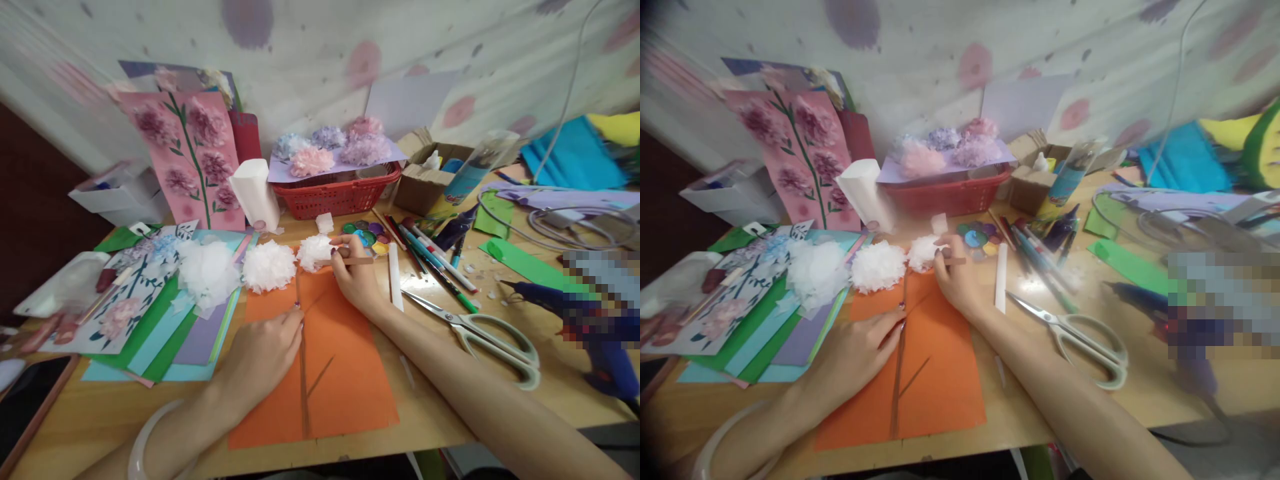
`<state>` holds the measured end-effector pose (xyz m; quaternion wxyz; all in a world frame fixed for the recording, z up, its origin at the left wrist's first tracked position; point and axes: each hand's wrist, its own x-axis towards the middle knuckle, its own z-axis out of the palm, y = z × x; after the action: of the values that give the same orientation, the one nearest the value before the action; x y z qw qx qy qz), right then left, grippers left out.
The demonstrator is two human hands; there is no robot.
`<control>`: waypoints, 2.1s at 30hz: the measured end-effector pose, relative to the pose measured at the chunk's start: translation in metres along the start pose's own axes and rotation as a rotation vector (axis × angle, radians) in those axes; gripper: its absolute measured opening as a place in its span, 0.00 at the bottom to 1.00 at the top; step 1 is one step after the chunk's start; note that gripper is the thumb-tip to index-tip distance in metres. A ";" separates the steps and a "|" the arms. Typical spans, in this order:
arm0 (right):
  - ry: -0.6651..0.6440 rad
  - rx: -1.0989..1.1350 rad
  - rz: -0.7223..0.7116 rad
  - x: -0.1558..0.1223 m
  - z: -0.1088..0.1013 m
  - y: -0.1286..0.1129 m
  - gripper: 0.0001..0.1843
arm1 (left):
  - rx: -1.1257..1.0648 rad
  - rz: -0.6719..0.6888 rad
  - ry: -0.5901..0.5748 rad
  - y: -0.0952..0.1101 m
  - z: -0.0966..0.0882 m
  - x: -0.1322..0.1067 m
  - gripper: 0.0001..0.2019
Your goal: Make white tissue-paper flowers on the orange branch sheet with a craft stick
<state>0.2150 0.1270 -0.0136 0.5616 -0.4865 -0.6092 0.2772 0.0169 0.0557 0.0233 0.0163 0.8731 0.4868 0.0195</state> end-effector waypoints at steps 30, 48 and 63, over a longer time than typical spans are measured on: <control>0.319 0.356 0.360 -0.018 -0.009 -0.029 0.08 | -0.191 -0.659 0.486 -0.146 -0.077 -0.004 0.14; 0.295 0.314 0.394 -0.019 -0.009 -0.023 0.07 | -0.527 -0.685 0.504 -0.173 -0.026 0.000 0.11; 0.102 0.405 0.374 -0.030 -0.005 -0.033 0.06 | -1.278 -0.105 0.027 -0.027 -0.025 0.046 0.13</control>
<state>0.2078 0.0864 0.0039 0.6163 -0.4818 -0.4121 0.4672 0.0167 0.1090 0.0474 0.5283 0.6659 0.4217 0.3157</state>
